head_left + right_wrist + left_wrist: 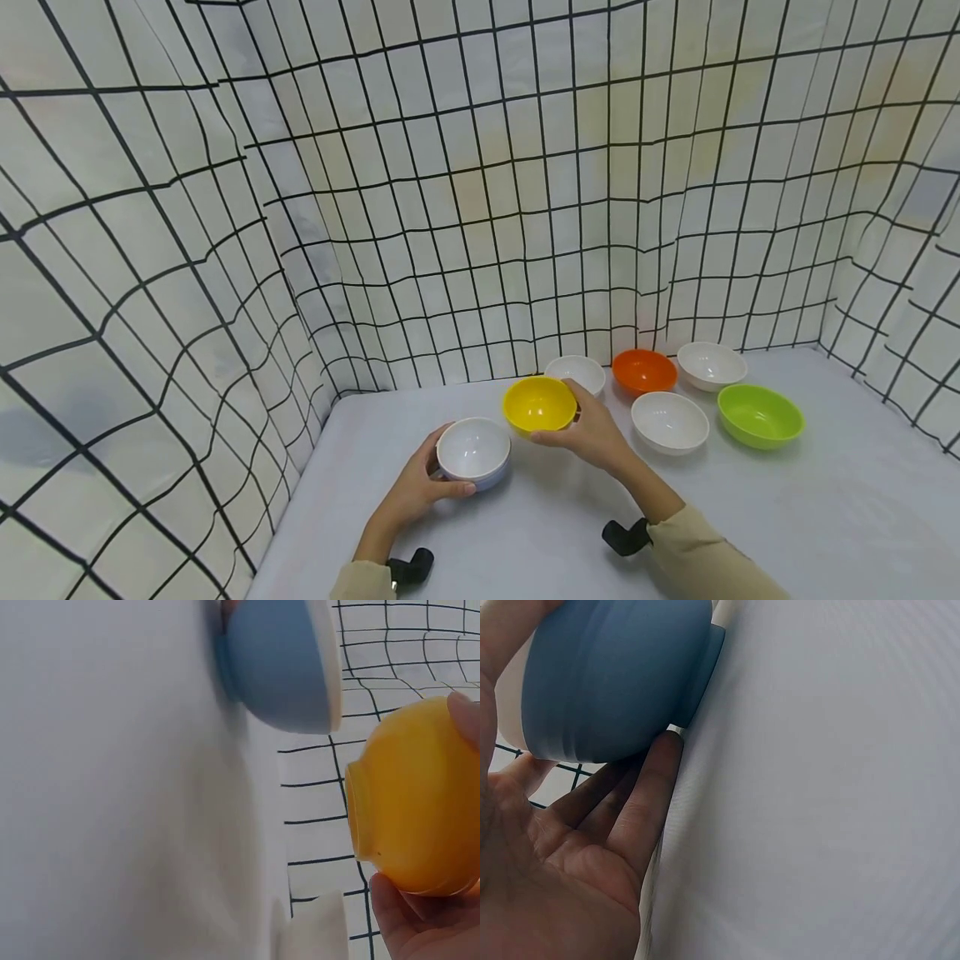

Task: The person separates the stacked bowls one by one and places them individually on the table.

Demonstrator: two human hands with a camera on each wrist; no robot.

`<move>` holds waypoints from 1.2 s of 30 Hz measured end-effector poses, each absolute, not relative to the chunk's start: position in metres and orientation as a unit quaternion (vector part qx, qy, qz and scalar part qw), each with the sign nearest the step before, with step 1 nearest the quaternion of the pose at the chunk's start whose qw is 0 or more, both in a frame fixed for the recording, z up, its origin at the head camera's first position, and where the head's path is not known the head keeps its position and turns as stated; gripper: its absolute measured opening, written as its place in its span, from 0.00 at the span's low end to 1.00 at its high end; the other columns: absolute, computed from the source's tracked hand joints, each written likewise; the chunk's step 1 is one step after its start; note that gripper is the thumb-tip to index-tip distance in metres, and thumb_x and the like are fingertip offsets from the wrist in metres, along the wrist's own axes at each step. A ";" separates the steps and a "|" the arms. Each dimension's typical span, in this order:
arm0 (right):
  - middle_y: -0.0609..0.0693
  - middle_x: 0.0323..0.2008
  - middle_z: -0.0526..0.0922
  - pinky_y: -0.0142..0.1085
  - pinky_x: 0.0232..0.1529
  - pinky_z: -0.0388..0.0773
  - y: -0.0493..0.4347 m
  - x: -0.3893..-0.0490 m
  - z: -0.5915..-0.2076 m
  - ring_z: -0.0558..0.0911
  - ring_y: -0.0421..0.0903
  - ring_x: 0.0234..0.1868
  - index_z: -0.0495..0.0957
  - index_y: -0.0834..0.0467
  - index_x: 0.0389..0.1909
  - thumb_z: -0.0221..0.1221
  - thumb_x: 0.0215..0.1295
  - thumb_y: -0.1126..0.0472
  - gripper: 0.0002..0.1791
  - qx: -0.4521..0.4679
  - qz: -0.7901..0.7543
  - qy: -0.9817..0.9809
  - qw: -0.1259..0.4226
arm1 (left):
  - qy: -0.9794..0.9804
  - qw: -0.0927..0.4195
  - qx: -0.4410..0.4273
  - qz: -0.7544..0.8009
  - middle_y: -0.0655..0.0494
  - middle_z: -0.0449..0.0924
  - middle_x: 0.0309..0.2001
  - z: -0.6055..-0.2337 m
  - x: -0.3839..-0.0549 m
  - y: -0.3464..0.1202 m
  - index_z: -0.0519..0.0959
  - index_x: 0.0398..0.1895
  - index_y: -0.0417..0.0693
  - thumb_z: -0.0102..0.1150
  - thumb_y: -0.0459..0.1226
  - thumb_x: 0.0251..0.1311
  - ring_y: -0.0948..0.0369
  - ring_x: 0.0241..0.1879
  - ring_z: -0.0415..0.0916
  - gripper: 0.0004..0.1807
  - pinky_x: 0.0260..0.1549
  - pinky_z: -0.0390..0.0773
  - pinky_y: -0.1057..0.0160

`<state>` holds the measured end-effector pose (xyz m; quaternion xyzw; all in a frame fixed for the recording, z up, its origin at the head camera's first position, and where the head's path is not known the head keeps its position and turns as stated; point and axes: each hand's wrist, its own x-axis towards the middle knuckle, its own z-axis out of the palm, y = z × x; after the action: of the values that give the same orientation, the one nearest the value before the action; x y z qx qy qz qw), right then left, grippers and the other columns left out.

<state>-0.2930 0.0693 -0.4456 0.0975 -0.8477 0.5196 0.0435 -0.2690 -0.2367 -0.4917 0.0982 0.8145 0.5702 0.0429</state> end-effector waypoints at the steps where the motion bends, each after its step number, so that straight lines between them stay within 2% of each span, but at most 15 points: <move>1: 0.51 0.65 0.77 0.53 0.67 0.79 0.071 -0.292 -0.447 0.78 0.51 0.61 0.66 0.51 0.73 0.80 0.44 0.42 0.54 0.088 0.515 -0.852 0.040 | 0.814 0.043 0.097 0.570 0.56 0.69 0.74 -0.492 -0.269 -0.237 0.62 0.77 0.64 0.85 0.41 0.41 0.45 0.77 0.60 0.57 0.78 0.54 0.35; 5: 0.57 0.71 0.72 0.58 0.69 0.75 0.079 -0.287 -0.453 0.75 0.56 0.66 0.60 0.55 0.77 0.79 0.44 0.39 0.61 0.064 0.501 -0.863 0.027 | 0.815 0.045 0.099 0.569 0.55 0.68 0.74 -0.489 -0.268 -0.236 0.62 0.77 0.62 0.85 0.41 0.41 0.45 0.78 0.59 0.57 0.78 0.52 0.34; 12: 0.53 0.66 0.76 0.58 0.71 0.73 0.091 -0.283 -0.466 0.75 0.52 0.64 0.64 0.53 0.72 0.79 0.45 0.42 0.55 0.064 0.501 -0.863 0.023 | 0.811 0.044 0.100 0.575 0.56 0.69 0.74 -0.489 -0.267 -0.237 0.62 0.77 0.63 0.85 0.40 0.42 0.46 0.78 0.60 0.56 0.78 0.55 0.36; 22: 0.55 0.73 0.69 0.63 0.76 0.63 0.107 -0.279 -0.478 0.71 0.56 0.70 0.57 0.55 0.78 0.80 0.45 0.46 0.61 0.054 0.504 -0.862 0.003 | 0.808 0.047 0.103 0.578 0.55 0.69 0.74 -0.490 -0.267 -0.237 0.62 0.77 0.62 0.84 0.39 0.42 0.45 0.78 0.59 0.57 0.78 0.54 0.35; 36: 0.57 0.65 0.72 0.62 0.72 0.68 0.112 -0.279 -0.476 0.73 0.54 0.62 0.60 0.58 0.72 0.79 0.46 0.48 0.55 0.022 0.493 -0.869 -0.019 | 0.807 0.049 0.105 0.579 0.56 0.69 0.74 -0.491 -0.267 -0.237 0.61 0.77 0.63 0.84 0.40 0.43 0.46 0.79 0.58 0.57 0.78 0.55 0.35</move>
<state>-0.2789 0.1116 -0.4762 0.0216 -0.8694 0.4933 -0.0195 -0.2675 -0.2375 -0.4908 0.1047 0.8075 0.5785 0.0488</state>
